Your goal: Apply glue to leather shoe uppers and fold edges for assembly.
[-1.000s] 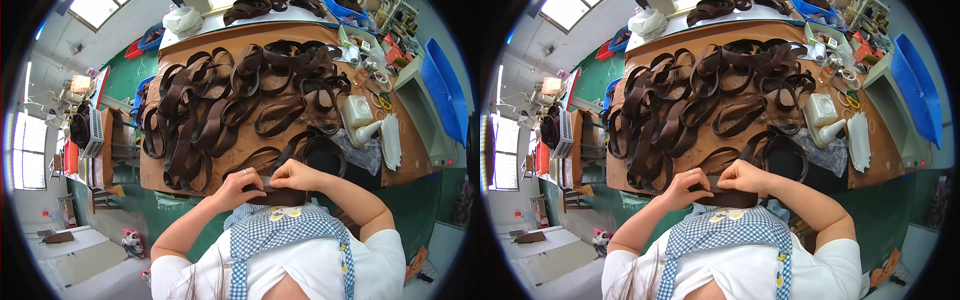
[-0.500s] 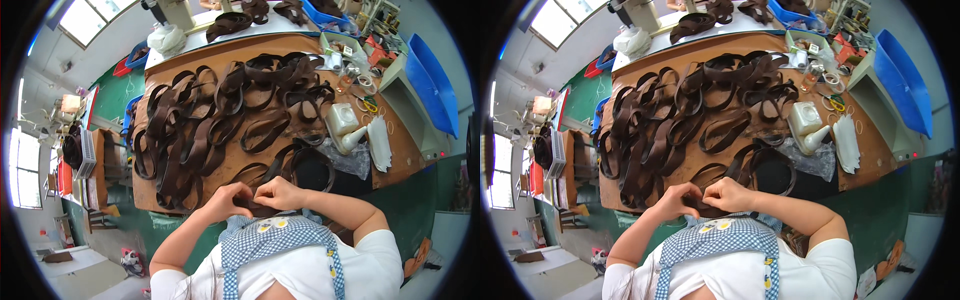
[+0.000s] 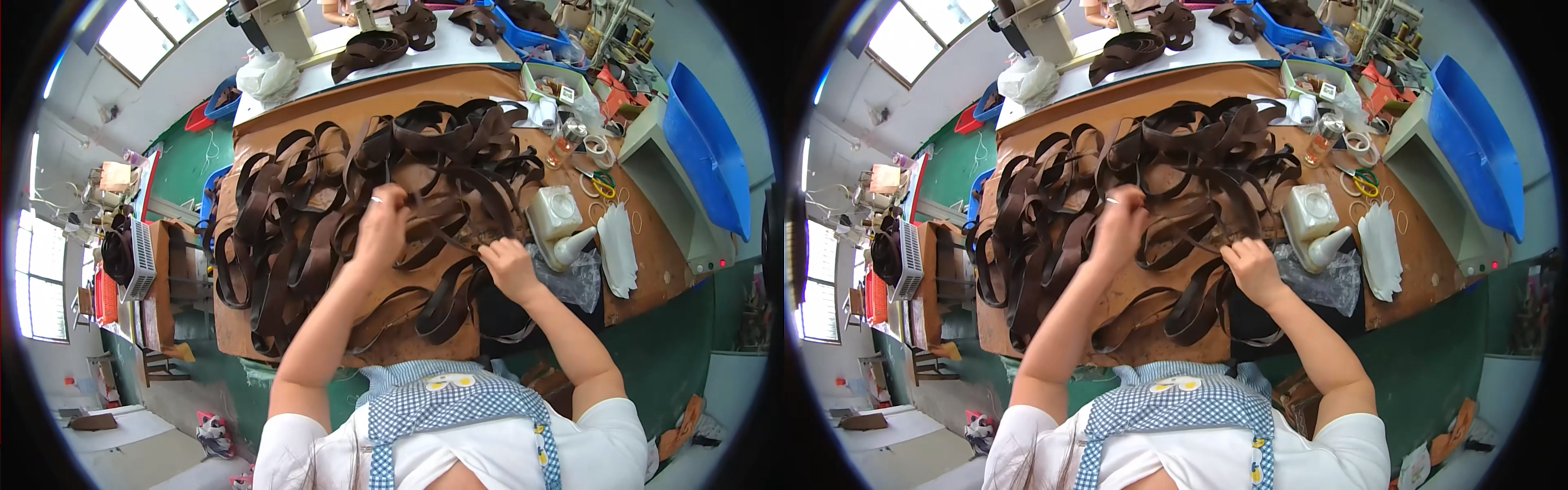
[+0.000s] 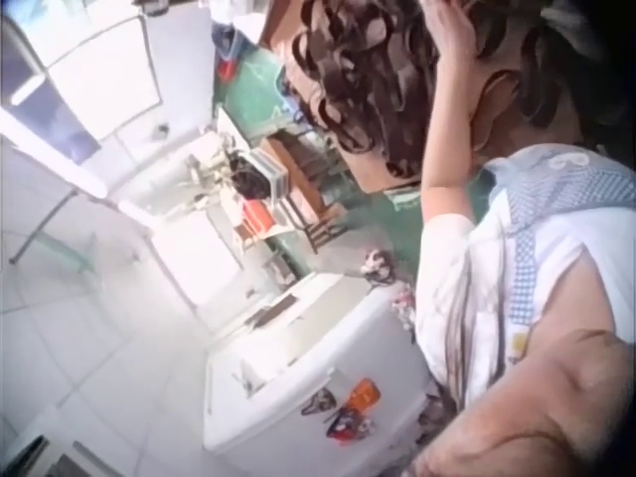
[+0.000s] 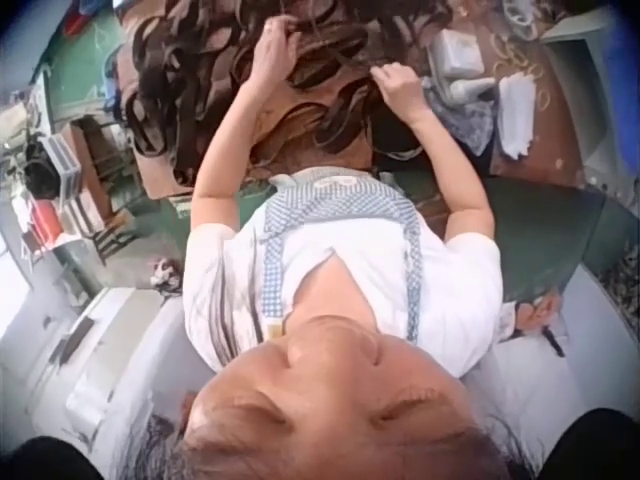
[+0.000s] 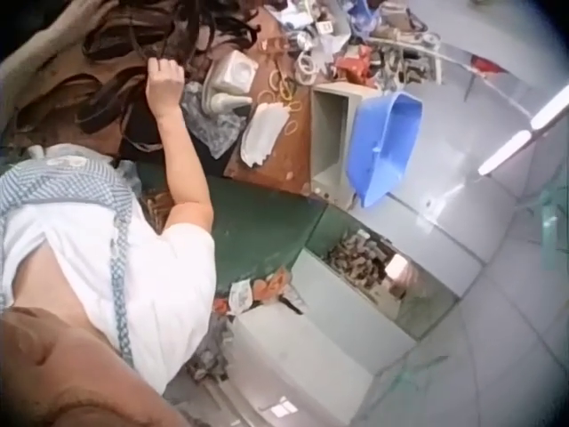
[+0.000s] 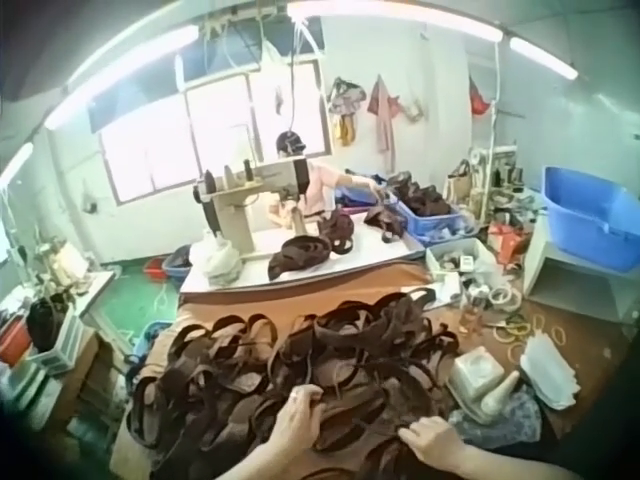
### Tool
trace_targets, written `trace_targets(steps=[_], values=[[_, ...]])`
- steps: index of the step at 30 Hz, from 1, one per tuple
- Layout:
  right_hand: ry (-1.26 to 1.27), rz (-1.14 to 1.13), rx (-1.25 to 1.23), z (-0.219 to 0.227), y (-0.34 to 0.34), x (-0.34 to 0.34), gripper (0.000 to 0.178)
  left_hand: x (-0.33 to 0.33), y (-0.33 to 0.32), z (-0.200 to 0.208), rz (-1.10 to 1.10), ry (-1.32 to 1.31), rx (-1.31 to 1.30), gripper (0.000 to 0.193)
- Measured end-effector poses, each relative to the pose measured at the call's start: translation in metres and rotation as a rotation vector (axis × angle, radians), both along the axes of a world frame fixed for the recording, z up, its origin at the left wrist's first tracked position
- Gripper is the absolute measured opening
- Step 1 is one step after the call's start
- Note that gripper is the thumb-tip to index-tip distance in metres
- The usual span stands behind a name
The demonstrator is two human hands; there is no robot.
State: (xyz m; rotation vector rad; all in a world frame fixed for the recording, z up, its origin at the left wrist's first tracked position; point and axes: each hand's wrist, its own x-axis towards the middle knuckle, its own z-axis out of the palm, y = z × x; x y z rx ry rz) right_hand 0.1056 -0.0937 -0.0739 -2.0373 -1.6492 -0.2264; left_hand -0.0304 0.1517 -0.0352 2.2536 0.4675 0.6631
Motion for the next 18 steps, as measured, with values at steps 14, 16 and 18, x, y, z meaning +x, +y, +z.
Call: trace_targets(steps=[14, 16, 18], values=[[-0.203, -0.269, -0.376, -0.077, -0.011, 0.029, 0.009, -0.019, 0.017, -0.125, -0.200, 0.746, -0.950, 0.044], [-0.236, -0.253, -0.280, -0.040, 0.009, 0.009, 0.020, -0.059, 0.012, -0.088, -0.157, 0.649, -0.955, 0.038], [0.121, -0.168, 0.054, 0.013, 0.028, -0.022, 0.036, -0.088, -0.007, -0.068, -0.293, 0.444, -0.880, 0.039]])
